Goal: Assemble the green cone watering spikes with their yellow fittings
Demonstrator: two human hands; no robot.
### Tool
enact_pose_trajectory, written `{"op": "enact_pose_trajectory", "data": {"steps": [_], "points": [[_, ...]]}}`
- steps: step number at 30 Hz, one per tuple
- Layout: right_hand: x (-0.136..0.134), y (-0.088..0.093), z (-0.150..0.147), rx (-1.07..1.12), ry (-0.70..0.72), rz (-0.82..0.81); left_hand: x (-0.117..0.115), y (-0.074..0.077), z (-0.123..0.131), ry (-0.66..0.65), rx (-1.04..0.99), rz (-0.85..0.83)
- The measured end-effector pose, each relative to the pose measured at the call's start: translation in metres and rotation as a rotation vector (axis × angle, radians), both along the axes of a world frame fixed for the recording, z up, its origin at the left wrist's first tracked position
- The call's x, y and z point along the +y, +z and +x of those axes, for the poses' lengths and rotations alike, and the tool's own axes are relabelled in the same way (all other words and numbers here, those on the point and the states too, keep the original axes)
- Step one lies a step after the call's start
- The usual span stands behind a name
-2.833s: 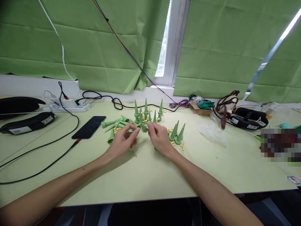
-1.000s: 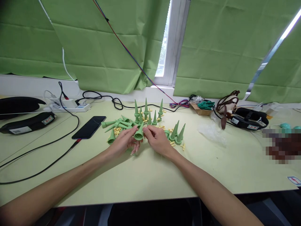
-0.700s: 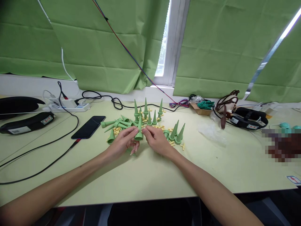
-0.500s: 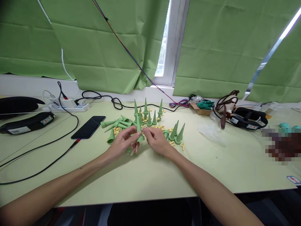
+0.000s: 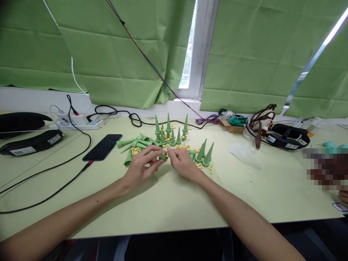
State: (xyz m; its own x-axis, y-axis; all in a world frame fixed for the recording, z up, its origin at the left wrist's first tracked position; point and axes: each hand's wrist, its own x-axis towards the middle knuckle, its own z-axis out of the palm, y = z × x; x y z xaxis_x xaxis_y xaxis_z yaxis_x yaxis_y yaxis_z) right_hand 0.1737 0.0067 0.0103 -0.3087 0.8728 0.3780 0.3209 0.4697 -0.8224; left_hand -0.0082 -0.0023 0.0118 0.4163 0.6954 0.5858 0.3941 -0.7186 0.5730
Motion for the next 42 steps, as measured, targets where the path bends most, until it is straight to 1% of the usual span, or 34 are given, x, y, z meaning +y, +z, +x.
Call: {"op": "enact_pose_trajectory", "data": {"steps": [5,9,14,18,24,33,42], "points": [[0.0,0.001,-0.001,0.058,-0.003,-0.016,0.001,-0.001,0.001,0.042,0.007,0.065],[-0.001,0.003,-0.001,0.089,-0.003,-0.018,0.001,-0.001,0.002,0.059,0.003,0.052],[-0.001,0.003,0.0,0.1,0.033,-0.025,0.001,0.001,0.002,0.052,0.001,0.012],[-0.001,0.003,0.002,0.077,0.05,-0.013,0.001,0.002,0.002,0.045,-0.015,-0.071],[-0.001,0.003,0.003,0.034,0.028,0.037,-0.002,0.008,0.006,0.014,-0.109,-0.249],[-0.001,-0.001,0.002,0.029,0.023,0.101,-0.003,0.013,0.007,-0.071,-0.21,-0.493],[0.0,-0.001,0.002,-0.031,-0.025,0.187,0.002,0.015,0.005,-0.204,-0.279,-0.654]]}}
